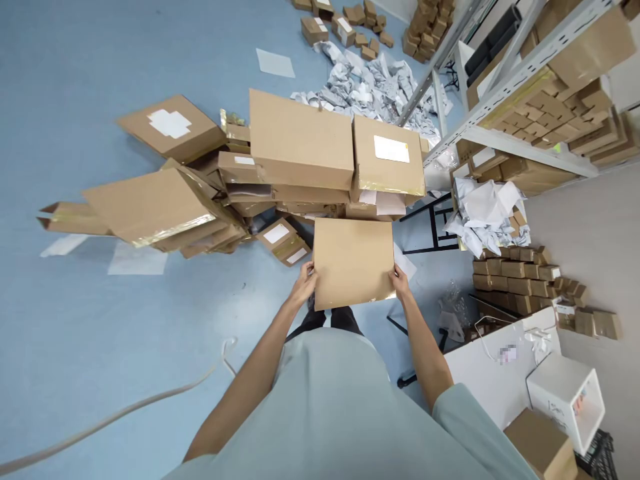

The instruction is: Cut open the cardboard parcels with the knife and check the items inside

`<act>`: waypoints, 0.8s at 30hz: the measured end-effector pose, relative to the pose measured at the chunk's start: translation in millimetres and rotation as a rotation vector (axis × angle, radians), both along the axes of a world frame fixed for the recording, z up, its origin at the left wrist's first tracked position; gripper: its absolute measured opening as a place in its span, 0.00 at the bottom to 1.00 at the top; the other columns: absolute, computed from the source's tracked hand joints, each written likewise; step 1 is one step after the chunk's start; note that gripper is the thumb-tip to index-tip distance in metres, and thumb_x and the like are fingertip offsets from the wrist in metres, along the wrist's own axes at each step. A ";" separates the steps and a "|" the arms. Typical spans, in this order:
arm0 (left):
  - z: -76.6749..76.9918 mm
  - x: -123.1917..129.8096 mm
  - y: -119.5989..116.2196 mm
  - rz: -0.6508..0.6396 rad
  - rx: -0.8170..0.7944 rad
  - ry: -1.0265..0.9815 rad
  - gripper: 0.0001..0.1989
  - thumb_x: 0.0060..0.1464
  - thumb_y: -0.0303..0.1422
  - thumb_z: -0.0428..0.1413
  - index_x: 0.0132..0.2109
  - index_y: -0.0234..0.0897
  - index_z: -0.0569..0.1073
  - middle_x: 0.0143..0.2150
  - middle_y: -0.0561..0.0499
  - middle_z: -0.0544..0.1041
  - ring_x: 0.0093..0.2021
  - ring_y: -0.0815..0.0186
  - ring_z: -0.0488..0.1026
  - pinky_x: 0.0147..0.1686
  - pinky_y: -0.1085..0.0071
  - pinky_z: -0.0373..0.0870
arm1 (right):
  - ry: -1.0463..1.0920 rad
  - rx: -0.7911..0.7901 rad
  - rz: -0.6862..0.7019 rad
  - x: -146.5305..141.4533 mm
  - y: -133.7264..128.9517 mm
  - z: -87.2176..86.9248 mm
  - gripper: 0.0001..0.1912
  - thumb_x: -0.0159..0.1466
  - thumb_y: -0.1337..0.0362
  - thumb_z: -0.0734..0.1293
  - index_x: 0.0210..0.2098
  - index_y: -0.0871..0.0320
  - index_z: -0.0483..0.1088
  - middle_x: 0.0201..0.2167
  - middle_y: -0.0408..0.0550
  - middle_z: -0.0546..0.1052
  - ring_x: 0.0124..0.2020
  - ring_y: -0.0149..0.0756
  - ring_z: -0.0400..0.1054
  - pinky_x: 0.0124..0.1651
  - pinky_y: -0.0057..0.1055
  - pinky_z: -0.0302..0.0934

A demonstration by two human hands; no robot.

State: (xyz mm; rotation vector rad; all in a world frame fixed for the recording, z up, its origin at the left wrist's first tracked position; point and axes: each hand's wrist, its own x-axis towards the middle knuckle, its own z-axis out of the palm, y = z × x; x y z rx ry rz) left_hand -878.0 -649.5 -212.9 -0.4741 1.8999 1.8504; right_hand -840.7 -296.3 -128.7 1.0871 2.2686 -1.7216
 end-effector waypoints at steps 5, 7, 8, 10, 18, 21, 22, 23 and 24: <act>4.7 -16.9 -3.8 0.027 -0.013 -0.007 0.18 0.60 0.38 0.56 0.56 0.43 0.70 0.53 0.43 0.83 0.51 0.54 0.82 0.52 0.54 0.83 | 0.018 -0.004 -0.013 -8.7 -2.4 1.2 0.39 0.58 0.58 0.74 0.69 0.59 0.78 0.72 0.54 0.80 0.73 0.50 0.72 0.79 0.48 0.62; 10.6 -24.8 -6.4 0.078 -0.074 0.015 0.16 0.59 0.36 0.58 0.54 0.43 0.70 0.52 0.42 0.82 0.54 0.52 0.82 0.57 0.50 0.82 | 0.014 0.006 -0.050 -11.3 -4.6 3.3 0.39 0.58 0.58 0.76 0.68 0.59 0.79 0.72 0.55 0.80 0.76 0.52 0.70 0.82 0.51 0.58; 15.2 -27.5 -7.0 0.114 -0.116 0.036 0.15 0.58 0.35 0.59 0.52 0.42 0.70 0.52 0.42 0.82 0.56 0.51 0.81 0.62 0.48 0.79 | 0.018 0.012 -0.075 -9.8 -6.0 5.4 0.38 0.58 0.58 0.77 0.67 0.59 0.79 0.72 0.57 0.79 0.78 0.54 0.68 0.83 0.53 0.55; 27.5 -28.4 -5.5 0.188 -0.200 0.097 0.14 0.56 0.33 0.59 0.50 0.42 0.68 0.53 0.41 0.80 0.61 0.49 0.79 0.70 0.44 0.72 | 0.043 0.013 -0.127 1.9 -9.1 12.1 0.37 0.59 0.56 0.79 0.67 0.60 0.80 0.73 0.60 0.78 0.80 0.56 0.64 0.85 0.55 0.51; 90.0 59.4 88.1 0.049 -0.152 0.431 0.09 0.61 0.40 0.58 0.44 0.43 0.69 0.53 0.41 0.82 0.60 0.51 0.80 0.69 0.47 0.73 | 0.255 -0.100 -0.370 187.1 -20.5 55.9 0.46 0.58 0.40 0.80 0.70 0.54 0.77 0.71 0.63 0.80 0.75 0.58 0.73 0.79 0.59 0.62; 112.8 122.4 156.7 -0.154 -0.045 0.530 0.12 0.62 0.45 0.59 0.41 0.43 0.69 0.50 0.42 0.83 0.56 0.50 0.81 0.67 0.48 0.74 | 0.348 -0.147 -0.535 292.7 -16.8 72.1 0.46 0.56 0.37 0.82 0.68 0.51 0.79 0.68 0.61 0.82 0.74 0.59 0.74 0.80 0.61 0.61; 120.7 146.1 180.4 -0.227 -0.006 0.570 0.12 0.62 0.46 0.60 0.41 0.44 0.69 0.50 0.42 0.84 0.56 0.50 0.81 0.67 0.47 0.73 | 0.383 -0.168 -0.597 328.7 -14.0 77.4 0.45 0.56 0.37 0.83 0.67 0.50 0.79 0.68 0.60 0.82 0.74 0.58 0.74 0.80 0.60 0.59; 128.9 171.1 204.1 -0.300 0.032 0.621 0.13 0.62 0.46 0.60 0.41 0.44 0.69 0.50 0.41 0.84 0.56 0.50 0.81 0.68 0.47 0.73 | 0.420 -0.184 -0.659 364.9 -10.4 83.0 0.45 0.56 0.38 0.83 0.67 0.49 0.80 0.68 0.58 0.83 0.74 0.58 0.73 0.81 0.60 0.58; 137.2 197.7 227.4 -0.368 0.066 0.681 0.13 0.63 0.46 0.60 0.41 0.44 0.70 0.50 0.41 0.84 0.56 0.49 0.81 0.68 0.47 0.72 | 0.458 -0.192 -0.723 400.9 -6.3 89.0 0.44 0.56 0.38 0.84 0.66 0.49 0.80 0.68 0.57 0.83 0.74 0.57 0.73 0.82 0.59 0.57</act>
